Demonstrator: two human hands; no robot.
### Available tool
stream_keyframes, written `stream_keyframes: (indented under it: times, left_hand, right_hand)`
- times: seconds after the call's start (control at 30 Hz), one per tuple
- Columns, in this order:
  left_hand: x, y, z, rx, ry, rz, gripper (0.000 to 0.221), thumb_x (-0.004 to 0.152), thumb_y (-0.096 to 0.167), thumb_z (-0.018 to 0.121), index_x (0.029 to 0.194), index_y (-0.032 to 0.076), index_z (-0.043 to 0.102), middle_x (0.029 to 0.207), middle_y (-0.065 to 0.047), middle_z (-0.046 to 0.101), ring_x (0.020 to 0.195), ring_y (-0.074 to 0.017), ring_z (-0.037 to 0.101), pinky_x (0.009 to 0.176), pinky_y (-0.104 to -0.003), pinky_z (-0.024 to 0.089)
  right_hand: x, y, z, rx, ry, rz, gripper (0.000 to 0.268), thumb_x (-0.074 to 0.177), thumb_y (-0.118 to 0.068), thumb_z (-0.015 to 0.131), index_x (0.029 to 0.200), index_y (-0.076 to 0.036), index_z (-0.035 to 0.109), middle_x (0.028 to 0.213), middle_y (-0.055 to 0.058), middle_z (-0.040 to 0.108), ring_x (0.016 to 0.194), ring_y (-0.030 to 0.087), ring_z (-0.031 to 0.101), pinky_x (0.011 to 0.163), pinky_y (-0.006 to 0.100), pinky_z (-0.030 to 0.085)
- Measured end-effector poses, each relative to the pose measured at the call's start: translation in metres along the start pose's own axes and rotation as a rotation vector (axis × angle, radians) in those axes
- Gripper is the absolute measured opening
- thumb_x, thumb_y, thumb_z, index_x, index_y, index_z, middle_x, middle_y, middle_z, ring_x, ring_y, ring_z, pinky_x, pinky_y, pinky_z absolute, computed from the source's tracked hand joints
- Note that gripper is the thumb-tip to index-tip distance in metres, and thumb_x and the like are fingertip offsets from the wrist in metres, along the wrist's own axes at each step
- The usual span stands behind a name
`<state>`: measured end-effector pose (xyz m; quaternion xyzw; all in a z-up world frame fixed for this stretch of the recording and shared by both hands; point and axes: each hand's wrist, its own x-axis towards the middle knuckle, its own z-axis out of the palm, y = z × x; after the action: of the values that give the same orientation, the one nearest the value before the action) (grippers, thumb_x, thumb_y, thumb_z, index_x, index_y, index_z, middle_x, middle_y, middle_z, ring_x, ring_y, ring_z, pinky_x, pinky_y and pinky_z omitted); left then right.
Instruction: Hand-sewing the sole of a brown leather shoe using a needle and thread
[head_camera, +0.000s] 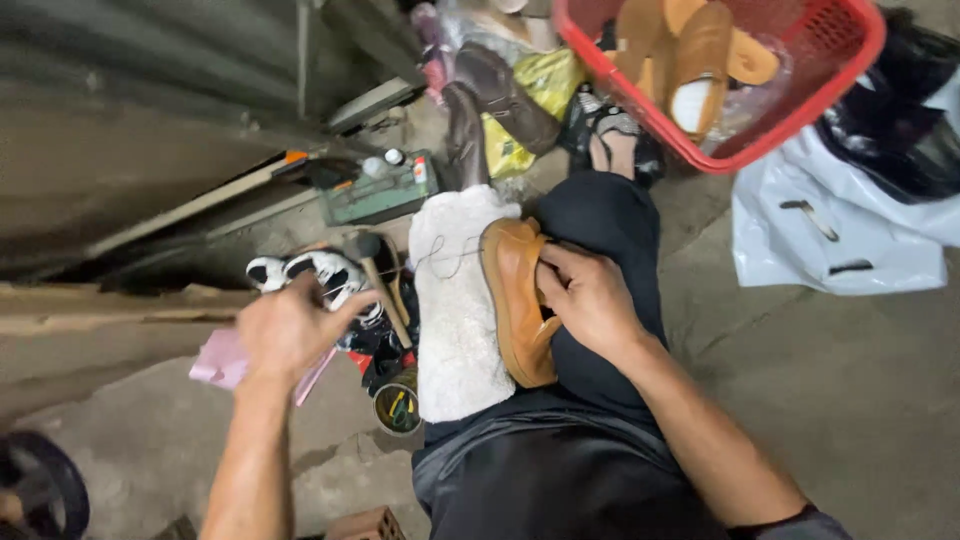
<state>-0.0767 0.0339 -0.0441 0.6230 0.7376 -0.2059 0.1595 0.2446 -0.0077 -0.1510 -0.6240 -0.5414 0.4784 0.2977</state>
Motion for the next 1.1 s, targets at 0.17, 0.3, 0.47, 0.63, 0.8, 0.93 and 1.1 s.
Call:
stream_keyframes:
  times: [0.17,0.3,0.47,0.63,0.8,0.93,1.1]
  left_hand:
    - [-0.006,0.036,0.028,-0.564,0.117,0.296,0.052,0.073,0.052,0.086,0.092,0.006,0.071,0.068,-0.014,0.068,0.066,-0.0313,0.07,0.061,-0.04,0.054]
    - [-0.002,0.056,0.031,-1.046,0.18,0.409,0.027,0.083,0.019,0.088,0.1,0.008,0.07,0.055,-0.005,0.054,0.049,-0.0157,0.055,0.048,-0.027,0.047]
    - [-0.001,0.092,0.044,-1.088,0.204,0.411,0.065,0.075,0.022,0.093,0.128,0.005,0.06,0.104,-0.012,0.061,0.063,-0.0185,0.06,0.054,-0.031,0.053]
    - [-0.023,0.128,0.003,-0.874,0.073,0.38,0.115,0.068,0.03,0.095,0.16,0.013,0.028,0.147,-0.024,0.042,0.121,-0.0605,0.054,0.099,-0.073,0.045]
    - [-0.027,0.137,-0.002,-0.766,0.024,0.354,0.123,0.076,0.027,0.091,0.165,0.019,0.007,0.152,-0.027,0.037,0.127,-0.0588,0.052,0.099,-0.068,0.048]
    - [-0.009,0.133,0.009,-0.617,-0.033,0.329,0.115,0.086,0.042,0.082,0.159,0.034,-0.006,0.16,-0.019,0.031,0.076,-0.039,0.066,0.056,-0.049,0.054]
    - [-0.008,0.139,0.011,-0.638,-0.069,0.415,0.108,0.087,0.043,0.078,0.161,0.033,0.0,0.156,-0.011,0.043,0.111,-0.0359,0.065,0.067,-0.047,0.054]
  right_hand:
    - [-0.002,-0.035,-0.012,-0.127,-0.109,-0.073,0.02,0.098,-0.013,0.06,0.087,-0.004,0.074,0.061,0.012,0.067,0.057,0.023,0.067,0.051,0.033,0.054]
    - [-0.029,-0.071,-0.056,-0.132,-0.068,0.0,0.019,0.094,-0.019,0.072,0.105,-0.006,0.078,0.07,0.022,0.072,0.072,0.039,0.073,0.063,0.045,0.056]
    - [-0.041,-0.017,-0.072,0.342,0.058,-0.141,0.023,0.097,-0.013,0.066,0.079,0.001,0.07,0.084,0.023,0.065,0.087,0.027,0.063,0.078,0.041,0.051]
    - [-0.03,-0.011,-0.058,1.189,-0.063,-0.349,0.041,0.112,-0.03,0.043,0.076,-0.013,0.049,0.083,0.009,0.059,0.113,0.034,0.065,0.115,0.054,0.039]
    - [-0.029,0.11,-0.077,1.264,0.111,0.149,0.028,0.098,-0.017,0.055,0.072,-0.022,0.047,0.058,-0.013,0.027,0.052,0.002,0.028,0.05,0.017,0.028]
    - [-0.088,0.307,-0.203,1.077,0.874,0.62,0.034,0.104,-0.025,0.066,0.081,-0.025,0.042,0.062,-0.013,0.026,0.049,0.0,0.024,0.044,0.02,0.014]
    - [-0.184,0.37,-0.241,1.011,1.095,0.682,0.023,0.098,-0.034,0.057,0.078,-0.03,0.047,0.065,-0.016,0.035,0.054,0.003,0.028,0.05,0.02,0.021]
